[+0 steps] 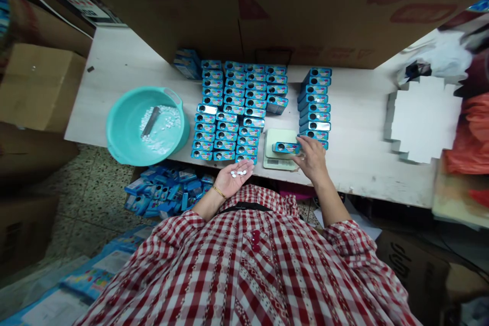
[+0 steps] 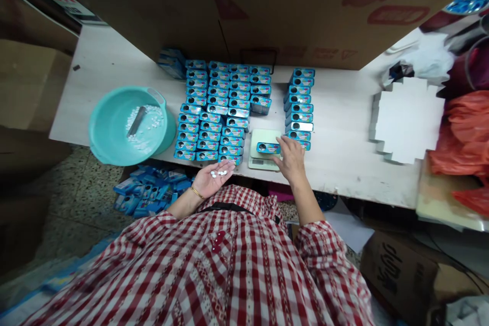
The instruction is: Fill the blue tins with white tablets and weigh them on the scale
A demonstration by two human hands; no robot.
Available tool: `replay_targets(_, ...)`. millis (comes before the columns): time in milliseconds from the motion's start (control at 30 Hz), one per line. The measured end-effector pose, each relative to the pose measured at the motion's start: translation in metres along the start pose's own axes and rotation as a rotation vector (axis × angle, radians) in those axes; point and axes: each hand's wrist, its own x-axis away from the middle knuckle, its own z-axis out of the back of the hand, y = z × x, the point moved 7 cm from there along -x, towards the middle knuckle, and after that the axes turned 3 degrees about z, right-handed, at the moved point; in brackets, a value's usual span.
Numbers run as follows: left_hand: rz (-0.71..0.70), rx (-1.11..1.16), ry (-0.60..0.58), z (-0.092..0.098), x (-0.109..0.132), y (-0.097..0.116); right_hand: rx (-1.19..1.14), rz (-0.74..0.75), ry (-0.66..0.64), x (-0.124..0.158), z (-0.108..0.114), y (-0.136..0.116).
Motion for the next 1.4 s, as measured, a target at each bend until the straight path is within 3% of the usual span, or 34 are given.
replay_targets(200, 0.004, -0.011, -0.03, -0.007, 0.0, 0.002, 0.079, 0.057, -0.087, -0.008, -0.01, -0.009)
replay_targets(433, -0.014, 0.007, -0.007, 0.001, 0.002, 0.01, 0.098, 0.089, -0.121, -0.012, -0.021, -0.008)
replay_targets(633, -0.051, 0.024, 0.039, 0.007, 0.007, 0.022, -0.041, 0.103, -0.054, -0.021, -0.024, 0.0)
replay_targets(800, -0.099, 0.045, 0.044, 0.011, 0.012, 0.034, -0.049, 0.011, 0.133, -0.067, -0.016, 0.013)
replay_targets(933, -0.11, 0.061, 0.075, 0.014, 0.016, 0.036, -0.046, -0.058, 0.118, -0.115, -0.042, 0.008)
replay_targets(1000, -0.103, 0.063, 0.086, 0.014, 0.018, 0.034, -0.073, -0.089, 0.124, -0.126, -0.054, 0.007)
replay_targets(1100, -0.087, 0.071, 0.085, 0.013, 0.018, 0.031, -0.102, -0.073, 0.209, -0.113, -0.048, 0.013)
replay_targets(1233, -0.067, 0.064, 0.062, 0.011, 0.012, 0.027, 0.04, -0.041, 0.273, -0.051, -0.008, 0.037)
replay_targets(1300, -0.048, 0.043, 0.065, 0.009, 0.009, 0.024, 0.163, -0.037, 0.164, -0.021, 0.001, 0.048)
replay_targets(1400, -0.018, 0.012, 0.054, 0.0, 0.005, 0.018, 0.303, 0.0, 0.003, 0.005, -0.001, 0.056)
